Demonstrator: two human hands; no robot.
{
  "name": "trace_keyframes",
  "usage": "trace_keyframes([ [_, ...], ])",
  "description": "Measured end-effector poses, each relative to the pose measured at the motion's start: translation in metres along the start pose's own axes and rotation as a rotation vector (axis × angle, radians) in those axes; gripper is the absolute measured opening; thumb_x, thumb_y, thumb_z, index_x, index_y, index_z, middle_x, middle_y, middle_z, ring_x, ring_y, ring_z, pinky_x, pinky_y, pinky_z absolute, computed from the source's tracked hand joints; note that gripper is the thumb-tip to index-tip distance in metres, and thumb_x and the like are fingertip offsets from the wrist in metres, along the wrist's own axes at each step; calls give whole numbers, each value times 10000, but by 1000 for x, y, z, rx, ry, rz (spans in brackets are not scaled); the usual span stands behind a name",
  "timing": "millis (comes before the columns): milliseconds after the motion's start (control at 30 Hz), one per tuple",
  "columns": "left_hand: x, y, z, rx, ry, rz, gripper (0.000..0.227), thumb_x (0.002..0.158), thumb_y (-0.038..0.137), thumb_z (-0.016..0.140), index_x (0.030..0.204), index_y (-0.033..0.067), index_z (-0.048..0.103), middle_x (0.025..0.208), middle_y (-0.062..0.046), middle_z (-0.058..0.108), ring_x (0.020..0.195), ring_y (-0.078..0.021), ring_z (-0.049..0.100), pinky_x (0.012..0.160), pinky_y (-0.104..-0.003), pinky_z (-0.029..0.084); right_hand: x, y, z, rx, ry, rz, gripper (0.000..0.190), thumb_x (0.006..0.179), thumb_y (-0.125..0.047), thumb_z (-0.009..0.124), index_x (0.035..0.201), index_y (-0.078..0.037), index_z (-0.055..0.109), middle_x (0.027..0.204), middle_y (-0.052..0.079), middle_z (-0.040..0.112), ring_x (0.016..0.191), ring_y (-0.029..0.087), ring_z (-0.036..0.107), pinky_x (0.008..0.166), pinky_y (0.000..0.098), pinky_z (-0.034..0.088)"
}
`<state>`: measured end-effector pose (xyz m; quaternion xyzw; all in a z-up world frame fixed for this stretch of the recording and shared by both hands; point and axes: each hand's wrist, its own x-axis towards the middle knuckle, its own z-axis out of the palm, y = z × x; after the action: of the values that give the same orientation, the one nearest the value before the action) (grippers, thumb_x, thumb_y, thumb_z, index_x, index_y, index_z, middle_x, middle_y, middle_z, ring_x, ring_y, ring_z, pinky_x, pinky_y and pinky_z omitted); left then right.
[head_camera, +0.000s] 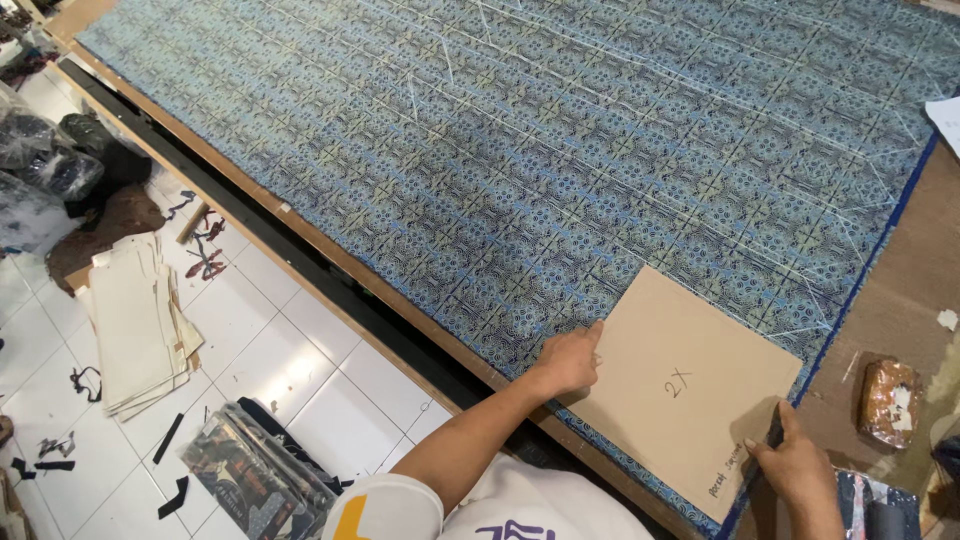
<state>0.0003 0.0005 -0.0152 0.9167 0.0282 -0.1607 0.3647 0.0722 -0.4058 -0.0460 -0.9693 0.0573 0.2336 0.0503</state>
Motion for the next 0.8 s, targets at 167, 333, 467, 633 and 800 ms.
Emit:
trace_keyframes([
  [167, -1, 1, -1, -11, -20, -19, 743, 922, 209, 611, 1574, 9, 316, 1270, -221, 610, 1144, -381, 626, 990, -513, 473, -7, 0, -1, 85, -6, 27, 1028, 778, -341, 819, 1680, -239, 336, 1252, 246, 748, 1211, 418, 695, 1054, 483, 524],
  [333, 6, -3, 7, 11, 12, -34, 800, 809, 132, 640, 1553, 53, 356, 1335, -196, 610, 1191, -385, 612, 990, -518, 483, -11, -2, -6, 62, 78, -153, 1028, 755, -405, 807, 1653, -220, 341, 1290, 259, 682, 1196, 437, 662, 1012, 490, 522],
  [467, 10, -7, 14, 61, -5, -68, 691, 900, 141, 568, 1559, 74, 374, 1356, -199, 613, 1162, -389, 634, 991, -495, 502, -34, -9, -10, 212, 93, -154, 978, 745, -294, 795, 1622, -212, 370, 1367, 250, 637, 1206, 458, 631, 1018, 507, 505],
  [633, 12, -1, 11, 48, 17, -59, 676, 925, 209, 605, 1540, 40, 380, 1297, -205, 645, 1121, -365, 670, 974, -482, 501, -47, -35, -33, 132, 3, 15, 949, 790, -287, 795, 1620, -234, 338, 1394, 223, 604, 1257, 416, 593, 1064, 484, 457],
  [800, 8, 3, 9, 46, 99, 2, 679, 897, 195, 645, 1516, 16, 429, 1233, -237, 671, 1077, -401, 681, 930, -481, 530, -60, -43, -45, 140, 57, -61, 912, 782, -272, 786, 1592, -201, 373, 1431, 194, 579, 1267, 409, 575, 1045, 482, 469],
])
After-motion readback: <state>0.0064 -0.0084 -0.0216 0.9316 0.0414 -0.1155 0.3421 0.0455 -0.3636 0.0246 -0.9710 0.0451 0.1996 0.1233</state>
